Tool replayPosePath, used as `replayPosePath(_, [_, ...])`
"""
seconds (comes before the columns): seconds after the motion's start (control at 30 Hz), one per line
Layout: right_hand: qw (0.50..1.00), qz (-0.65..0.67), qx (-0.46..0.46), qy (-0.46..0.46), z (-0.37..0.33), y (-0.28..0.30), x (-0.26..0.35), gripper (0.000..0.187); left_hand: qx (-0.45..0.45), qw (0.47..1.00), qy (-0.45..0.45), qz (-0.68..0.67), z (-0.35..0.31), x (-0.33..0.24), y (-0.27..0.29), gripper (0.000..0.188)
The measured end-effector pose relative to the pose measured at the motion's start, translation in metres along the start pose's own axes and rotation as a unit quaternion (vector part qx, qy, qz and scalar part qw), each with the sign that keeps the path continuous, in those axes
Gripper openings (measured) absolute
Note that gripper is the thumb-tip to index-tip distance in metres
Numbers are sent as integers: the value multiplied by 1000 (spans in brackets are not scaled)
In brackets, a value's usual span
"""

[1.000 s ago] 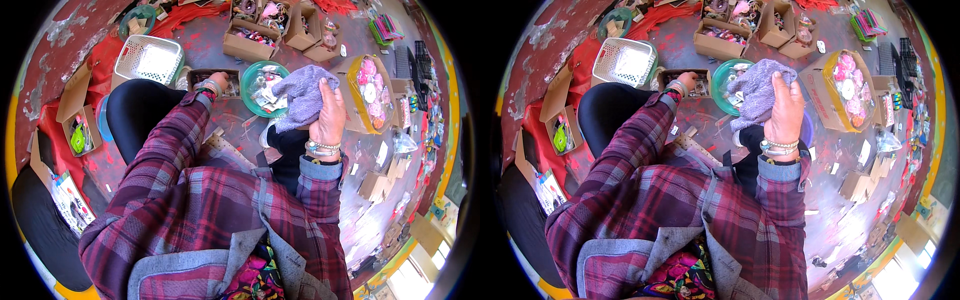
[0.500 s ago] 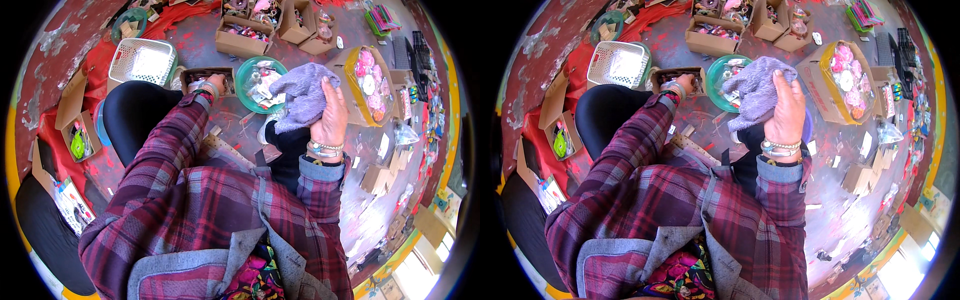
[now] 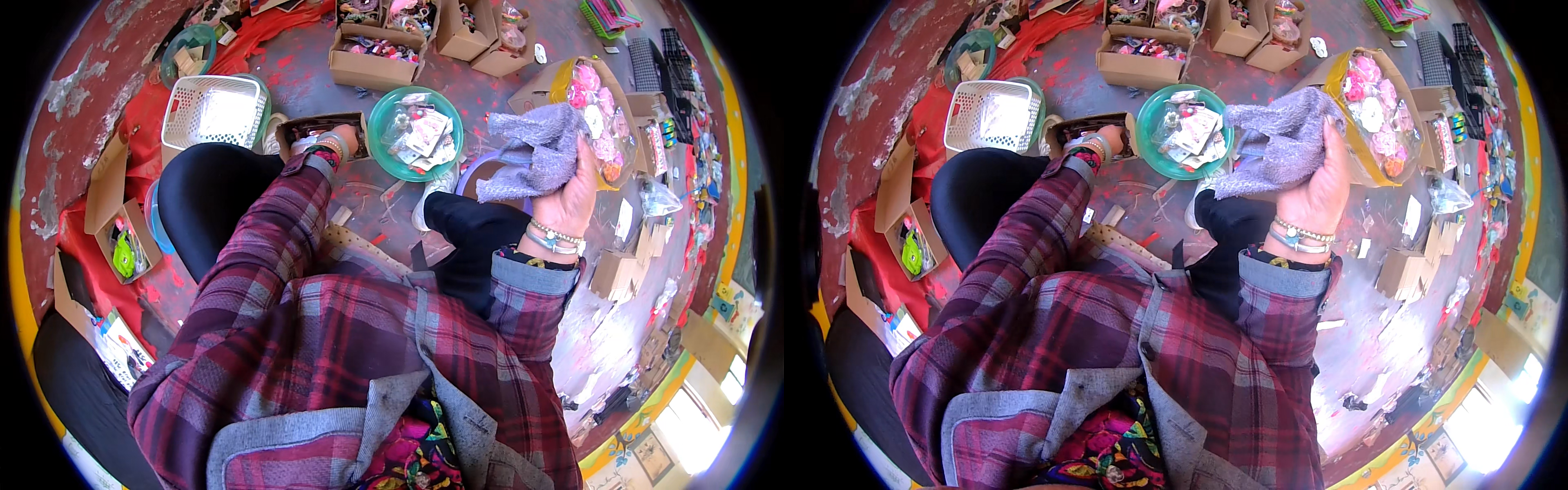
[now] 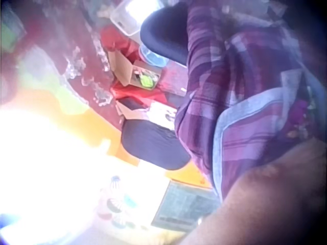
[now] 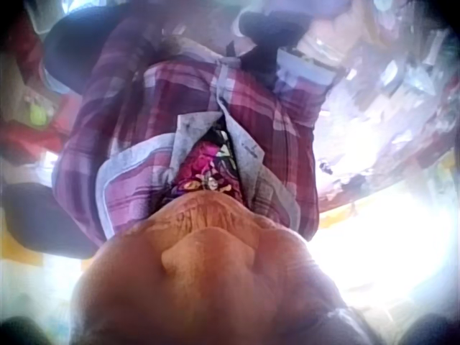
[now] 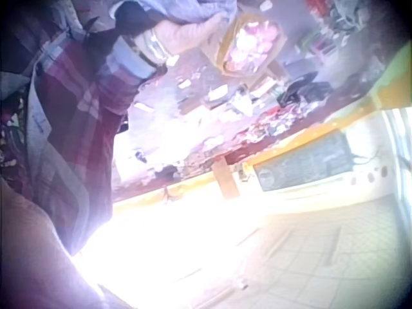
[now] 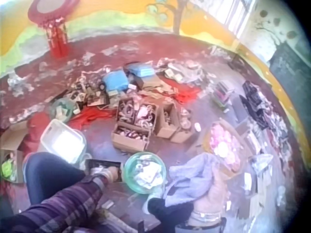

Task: The person sits on the floor surrounded by boxes and picks up small hair accessories, such as clips and combs, from a green bowl. They wipe each item with a purple cloth and place it into a cardboard box. The person handles the items one by one, repeating the wiping and sorting process.

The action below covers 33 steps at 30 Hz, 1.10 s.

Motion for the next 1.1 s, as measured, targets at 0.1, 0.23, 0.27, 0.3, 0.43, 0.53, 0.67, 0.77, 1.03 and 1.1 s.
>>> replayPosePath(0.1, [1000,13,24,-8,-1,-6,1,26,7,1000,8,-10,-5,-3,9,22])
replayPosePath(0.23, [999,33,3,-2,-5,1,8,27,-17,1000,11,-7,-31,-19,42,24])
replayPosePath(0.27, [999,39,2,-1,-4,3,10,27,5,999,25,33,-26,-14,39,26])
replayPosePath(0.3, [999,44,2,0,-4,4,12,27,26,996,40,73,-18,-9,36,27])
replayPosePath(0.43, [997,71,-22,10,-8,14,23,28,46,987,4,153,-43,-70,83,27])
replayPosePath(0.53, [997,79,-19,9,-8,15,24,28,-49,996,-16,71,-32,-105,105,28])
replayPosePath(0.67, [997,76,-19,-7,-4,14,20,28,-173,980,-98,-21,8,-128,101,23])
replayPosePath(0.77, [996,89,-4,-20,-3,10,18,27,-211,974,-69,-55,35,-127,90,27])
replayPosePath(1.03, [993,111,22,-41,-4,-4,17,26,-157,986,16,-60,80,-119,56,22])
replayPosePath(1.1, [993,109,19,-44,-2,-4,13,26,-151,987,-11,-59,91,-114,50,21])
Point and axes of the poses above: each hand's wrist, its own z-axis towards the middle knuckle, its own y-axis out of the back of the hand, x = y × z, the point moved 10 cm from there along z, towards the middle knuckle, and after that the axes turned 6 degrees about -z, right-handed, at the moved point
